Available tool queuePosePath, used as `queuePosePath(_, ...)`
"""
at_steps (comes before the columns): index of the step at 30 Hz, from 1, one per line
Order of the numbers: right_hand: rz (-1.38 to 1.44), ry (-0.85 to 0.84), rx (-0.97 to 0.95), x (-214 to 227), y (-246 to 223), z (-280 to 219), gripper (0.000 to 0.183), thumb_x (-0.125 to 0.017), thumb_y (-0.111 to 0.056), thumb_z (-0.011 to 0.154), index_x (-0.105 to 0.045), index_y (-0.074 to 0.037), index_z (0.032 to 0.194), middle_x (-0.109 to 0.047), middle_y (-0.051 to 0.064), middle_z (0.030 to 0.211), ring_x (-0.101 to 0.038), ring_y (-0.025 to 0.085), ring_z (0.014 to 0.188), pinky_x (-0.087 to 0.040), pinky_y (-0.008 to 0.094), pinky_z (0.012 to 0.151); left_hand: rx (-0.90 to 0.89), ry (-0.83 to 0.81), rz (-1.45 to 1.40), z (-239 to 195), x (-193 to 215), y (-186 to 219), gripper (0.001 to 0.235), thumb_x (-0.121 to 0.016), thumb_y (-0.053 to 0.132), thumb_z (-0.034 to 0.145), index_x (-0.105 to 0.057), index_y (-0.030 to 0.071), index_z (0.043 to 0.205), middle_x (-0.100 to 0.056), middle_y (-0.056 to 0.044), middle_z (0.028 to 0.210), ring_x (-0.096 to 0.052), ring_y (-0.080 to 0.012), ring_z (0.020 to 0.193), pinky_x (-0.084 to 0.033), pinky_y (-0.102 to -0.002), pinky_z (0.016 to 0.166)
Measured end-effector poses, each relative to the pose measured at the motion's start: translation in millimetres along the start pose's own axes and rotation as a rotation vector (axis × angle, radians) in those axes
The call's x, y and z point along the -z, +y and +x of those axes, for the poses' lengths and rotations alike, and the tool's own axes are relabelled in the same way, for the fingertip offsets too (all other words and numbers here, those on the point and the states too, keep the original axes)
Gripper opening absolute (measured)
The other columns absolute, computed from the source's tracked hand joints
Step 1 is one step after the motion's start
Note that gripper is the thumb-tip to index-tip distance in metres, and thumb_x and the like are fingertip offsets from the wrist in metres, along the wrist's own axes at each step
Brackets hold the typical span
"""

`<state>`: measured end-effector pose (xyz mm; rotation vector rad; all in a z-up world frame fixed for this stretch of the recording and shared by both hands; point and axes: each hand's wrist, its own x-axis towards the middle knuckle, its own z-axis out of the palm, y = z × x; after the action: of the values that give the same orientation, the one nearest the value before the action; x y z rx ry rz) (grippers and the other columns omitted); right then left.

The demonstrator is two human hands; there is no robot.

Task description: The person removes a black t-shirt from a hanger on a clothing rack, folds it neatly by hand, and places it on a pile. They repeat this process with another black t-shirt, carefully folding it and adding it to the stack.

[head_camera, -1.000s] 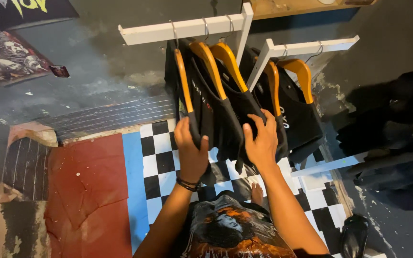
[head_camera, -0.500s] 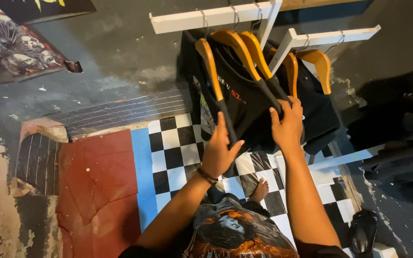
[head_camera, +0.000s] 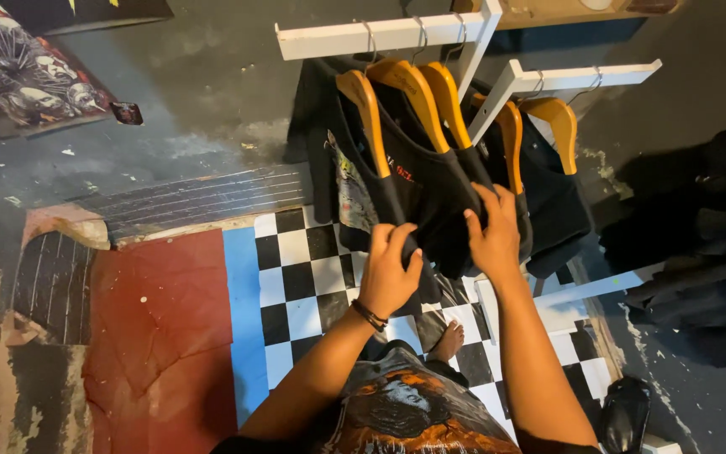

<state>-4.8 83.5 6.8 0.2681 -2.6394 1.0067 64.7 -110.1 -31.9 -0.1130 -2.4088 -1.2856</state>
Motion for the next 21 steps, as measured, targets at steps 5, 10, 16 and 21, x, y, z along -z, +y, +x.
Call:
queuePosePath(5,0.072,-0.008,0.110,-8,-19,-19,0.044,-0.073,-0.018,0.094,-0.062,-0.015,0.136,-0.055,0.018,0.132,-0.060,0.047,0.121,-0.051,0.055,0.097,-0.040,0.206,0.066,27,24,31,0.036,-0.076,0.025,0.087,-0.065,0.010,0.118,-0.039,-0.017,0.139,-0.046,-0.0443,0.129,-0.045,-0.053,0.105)
queuePosePath(10,0.146,-0.070,0.276,-15,-30,-29,0.035,-0.062,-0.021,0.100,-0.068,-0.018,0.134,-0.062,0.019,0.129,-0.062,0.046,0.119,-0.051,0.053,0.098,0.055,0.170,-0.009,57,26,37,0.065,-0.080,0.032,0.087,-0.053,0.005,0.139,-0.027,-0.028,0.153,-0.042,-0.0488,0.139,-0.044,-0.061,0.108)
queuePosePath(16,0.135,0.140,0.161,0,11,-11,0.036,-0.064,0.007,0.091,-0.075,-0.017,0.116,-0.070,0.015,0.114,-0.065,0.040,0.119,-0.050,0.050,0.102,0.137,0.171,0.074,67,32,7,0.049,-0.077,0.016,0.080,-0.059,0.015,0.125,-0.053,-0.011,0.132,-0.063,-0.0393,0.119,-0.057,-0.049,0.093)
queuePosePath(21,0.191,0.150,0.116,16,30,10,0.045,-0.058,0.017,0.088,-0.075,-0.017,0.113,-0.070,0.010,0.117,-0.066,0.035,0.116,-0.049,0.046,0.103,0.225,0.151,0.055,67,47,-7,0.042,-0.071,0.018,0.086,-0.058,0.022,0.126,-0.056,-0.003,0.133,-0.064,-0.0325,0.120,-0.059,-0.043,0.090)
